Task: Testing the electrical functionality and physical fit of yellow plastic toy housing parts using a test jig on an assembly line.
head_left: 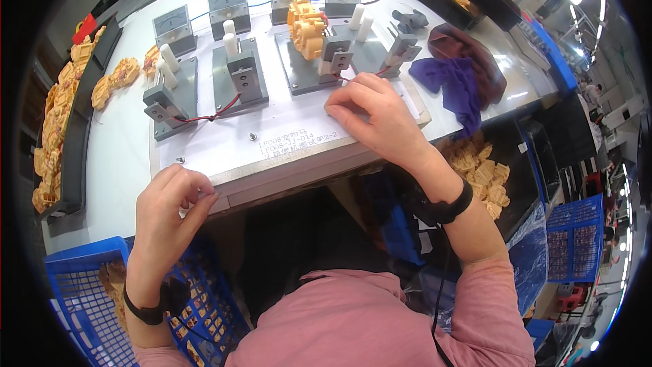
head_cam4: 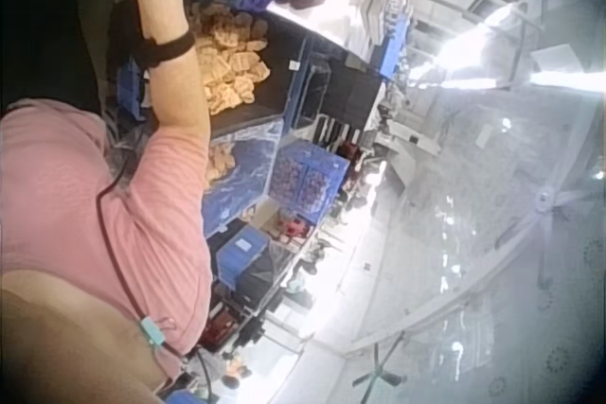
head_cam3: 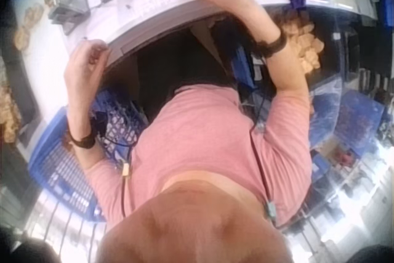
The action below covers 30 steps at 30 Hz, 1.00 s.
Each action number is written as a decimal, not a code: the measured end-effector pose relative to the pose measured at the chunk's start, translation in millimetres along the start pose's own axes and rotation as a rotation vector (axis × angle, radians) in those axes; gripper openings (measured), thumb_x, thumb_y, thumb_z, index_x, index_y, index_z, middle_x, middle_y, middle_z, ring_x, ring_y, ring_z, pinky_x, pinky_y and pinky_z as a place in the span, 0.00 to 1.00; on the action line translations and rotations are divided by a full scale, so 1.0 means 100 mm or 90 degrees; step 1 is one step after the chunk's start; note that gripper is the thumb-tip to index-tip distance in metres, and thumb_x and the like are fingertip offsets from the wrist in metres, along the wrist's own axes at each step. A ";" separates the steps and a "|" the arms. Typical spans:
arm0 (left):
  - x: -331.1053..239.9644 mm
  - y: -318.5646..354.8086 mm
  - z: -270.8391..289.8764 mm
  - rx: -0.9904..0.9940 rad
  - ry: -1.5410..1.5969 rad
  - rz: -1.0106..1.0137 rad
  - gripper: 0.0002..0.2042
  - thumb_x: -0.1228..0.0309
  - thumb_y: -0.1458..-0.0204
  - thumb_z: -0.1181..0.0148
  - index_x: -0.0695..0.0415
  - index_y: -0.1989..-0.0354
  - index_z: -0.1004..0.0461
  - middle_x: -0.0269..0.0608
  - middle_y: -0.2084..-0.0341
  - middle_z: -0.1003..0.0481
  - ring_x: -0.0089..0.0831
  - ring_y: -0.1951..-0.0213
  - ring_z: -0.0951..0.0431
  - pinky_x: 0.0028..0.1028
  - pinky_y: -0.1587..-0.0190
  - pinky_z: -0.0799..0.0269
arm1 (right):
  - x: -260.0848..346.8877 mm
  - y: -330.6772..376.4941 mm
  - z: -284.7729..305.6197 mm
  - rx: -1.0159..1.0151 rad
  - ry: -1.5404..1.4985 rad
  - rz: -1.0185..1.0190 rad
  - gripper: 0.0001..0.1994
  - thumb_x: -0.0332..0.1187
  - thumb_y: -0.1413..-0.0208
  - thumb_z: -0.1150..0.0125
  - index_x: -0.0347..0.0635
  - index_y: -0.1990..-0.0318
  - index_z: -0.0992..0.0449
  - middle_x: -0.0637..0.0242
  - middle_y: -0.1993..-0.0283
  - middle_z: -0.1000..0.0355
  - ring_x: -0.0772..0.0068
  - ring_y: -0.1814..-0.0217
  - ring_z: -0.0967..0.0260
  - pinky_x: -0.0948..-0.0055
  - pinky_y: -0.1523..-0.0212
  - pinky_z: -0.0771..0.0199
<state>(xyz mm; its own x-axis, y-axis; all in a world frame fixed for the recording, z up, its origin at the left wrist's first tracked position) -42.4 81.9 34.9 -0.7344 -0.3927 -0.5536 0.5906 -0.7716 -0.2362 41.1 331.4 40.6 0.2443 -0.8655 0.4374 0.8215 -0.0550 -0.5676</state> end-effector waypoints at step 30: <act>-0.03 -0.01 0.03 -0.021 -0.015 -0.023 0.06 0.79 0.51 0.33 0.57 0.67 0.24 0.38 0.75 0.29 0.30 0.74 0.27 0.28 0.71 0.31 | 0.00 0.01 0.02 -0.015 0.001 -0.009 0.03 0.29 0.46 0.33 0.42 0.66 0.20 0.65 0.68 0.28 0.59 0.61 0.30 0.64 0.55 0.31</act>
<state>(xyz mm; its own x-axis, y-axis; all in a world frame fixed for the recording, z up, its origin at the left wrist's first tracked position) -41.8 81.9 38.9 -0.7629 -0.3764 -0.5257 0.5739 -0.7686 -0.2826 42.8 332.7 41.3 0.2312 -0.8656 0.4442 0.8125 -0.0793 -0.5775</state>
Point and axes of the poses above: each hand's wrist, its own y-axis away from the middle knuckle, its own z-axis out of the back of the hand, x = y × z, the point moved 10 cm from there along -y, towards the middle knuckle
